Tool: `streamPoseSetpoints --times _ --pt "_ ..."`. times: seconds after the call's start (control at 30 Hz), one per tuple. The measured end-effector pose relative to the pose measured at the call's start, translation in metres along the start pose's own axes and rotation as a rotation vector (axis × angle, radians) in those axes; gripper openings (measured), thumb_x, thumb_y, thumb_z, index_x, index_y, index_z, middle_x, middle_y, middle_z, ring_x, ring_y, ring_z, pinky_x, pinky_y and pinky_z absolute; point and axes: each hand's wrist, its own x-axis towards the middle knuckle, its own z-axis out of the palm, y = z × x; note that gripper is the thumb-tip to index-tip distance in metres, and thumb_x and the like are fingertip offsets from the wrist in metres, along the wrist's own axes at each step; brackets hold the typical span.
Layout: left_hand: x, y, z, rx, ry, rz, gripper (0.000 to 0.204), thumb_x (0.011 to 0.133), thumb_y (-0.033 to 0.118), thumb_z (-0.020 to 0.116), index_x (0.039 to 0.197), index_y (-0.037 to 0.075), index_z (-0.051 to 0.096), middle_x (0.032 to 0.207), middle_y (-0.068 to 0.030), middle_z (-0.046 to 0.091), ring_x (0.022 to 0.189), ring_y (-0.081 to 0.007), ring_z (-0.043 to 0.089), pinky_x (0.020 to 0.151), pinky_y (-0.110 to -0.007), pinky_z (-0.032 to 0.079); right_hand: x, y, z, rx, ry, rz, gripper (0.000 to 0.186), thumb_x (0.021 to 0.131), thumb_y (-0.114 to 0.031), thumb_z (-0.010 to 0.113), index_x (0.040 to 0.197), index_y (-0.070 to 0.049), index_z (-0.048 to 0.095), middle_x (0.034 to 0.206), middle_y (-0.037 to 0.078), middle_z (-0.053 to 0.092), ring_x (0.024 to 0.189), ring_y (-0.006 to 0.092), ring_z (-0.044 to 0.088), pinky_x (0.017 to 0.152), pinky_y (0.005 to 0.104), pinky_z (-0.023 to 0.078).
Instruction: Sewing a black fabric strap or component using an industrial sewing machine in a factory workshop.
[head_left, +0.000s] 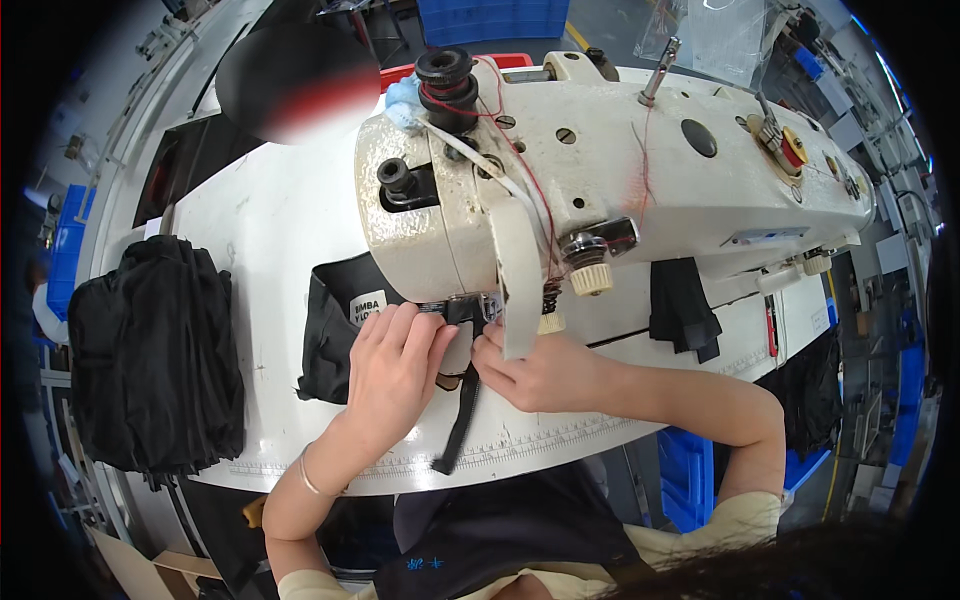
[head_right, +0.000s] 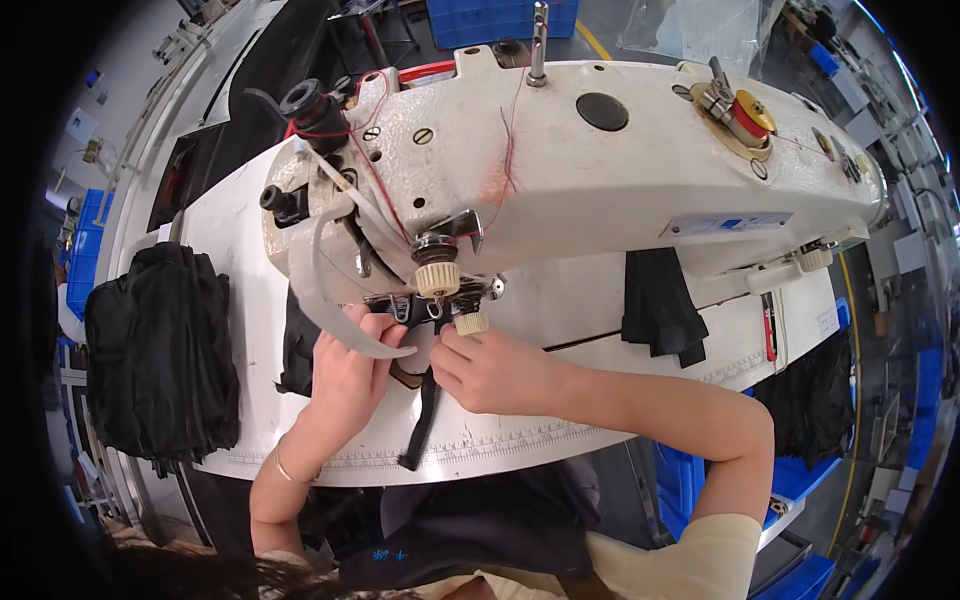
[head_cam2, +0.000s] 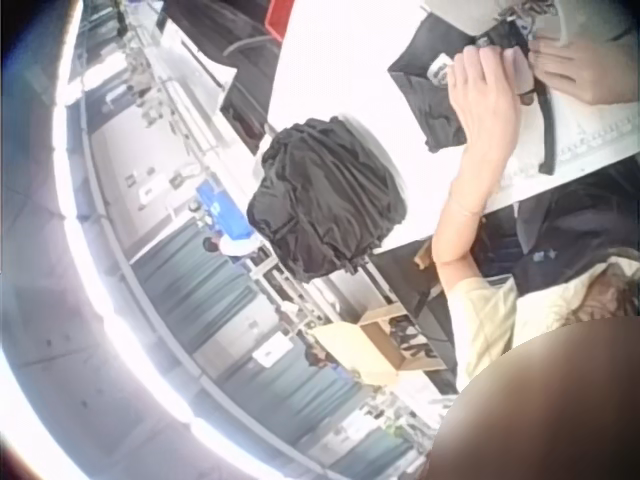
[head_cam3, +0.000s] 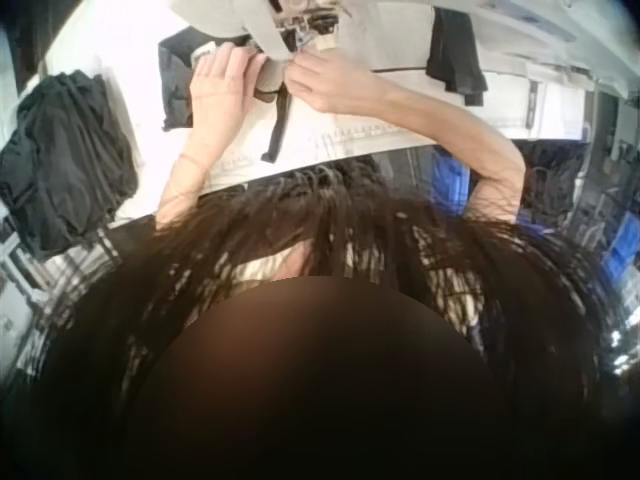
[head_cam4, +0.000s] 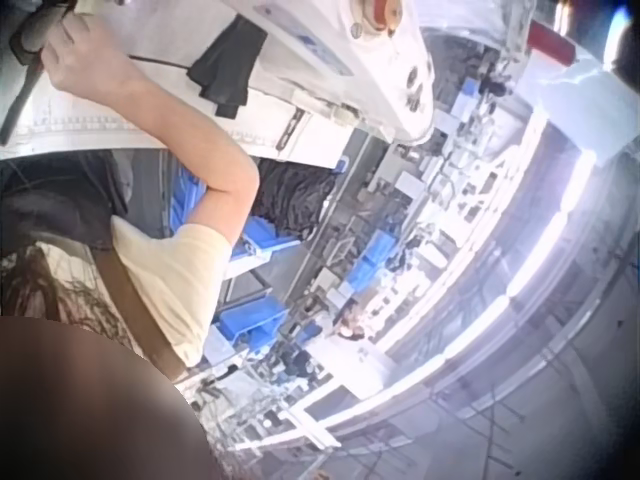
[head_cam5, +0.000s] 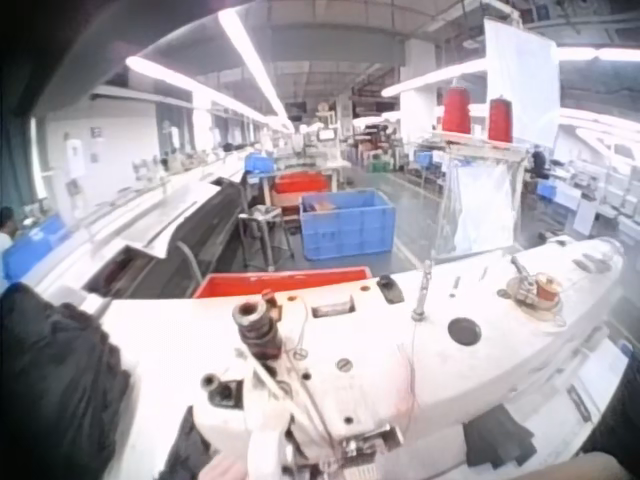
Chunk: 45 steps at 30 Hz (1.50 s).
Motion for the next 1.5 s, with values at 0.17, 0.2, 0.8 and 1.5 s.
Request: streamPoseSetpoints --times 0.17,0.2,0.8,1.5 --pt "0.004 0.006 0.007 -0.077 -0.066 0.000 0.018 0.074 0.000 0.069 0.092 0.002 0.066 0.078 -0.0077 0.053 0.073 -0.0267 0.056 0.064 -0.036 0.046 -0.015 0.000 0.002 0.081 0.042 0.140 0.024 0.069 -0.014 0.062 0.089 0.000 0.066 0.092 0.010 0.062 0.092 0.0239 0.062 0.082 0.0376 0.051" --pt "0.003 0.004 0.008 -0.069 -0.091 0.014 0.021 0.073 -0.002 0.068 0.094 0.001 0.067 0.078 -0.0074 0.053 0.074 -0.0266 0.057 0.065 -0.036 0.046 -0.018 0.000 0.002 0.080 0.028 0.140 0.024 0.070 -0.014 0.062 0.090 -0.001 0.066 0.092 0.010 0.062 0.092 0.0236 0.062 0.083 0.0380 0.051" --pt "-0.053 0.000 0.045 -0.273 -0.298 0.092 0.033 0.095 0.009 0.050 0.125 -0.002 0.050 0.122 -0.0108 0.057 0.115 -0.0214 0.056 0.100 -0.032 0.047 -0.025 -0.007 -0.015 0.084 -0.082 0.002 0.035 0.069 -0.020 0.060 0.095 0.001 0.069 0.088 0.009 0.060 0.086 0.0303 0.065 0.097 0.0477 0.048" --pt "0.007 0.005 0.006 -0.019 -0.314 0.081 0.007 0.076 0.007 0.068 0.078 0.004 0.063 0.072 -0.0129 0.055 0.070 -0.0301 0.057 0.065 -0.039 0.045 -0.023 -0.008 -0.010 0.266 0.068 0.107 0.035 0.065 -0.016 0.062 0.093 0.004 0.070 0.094 0.009 0.063 0.090 0.0228 0.059 0.079 0.0358 0.049"
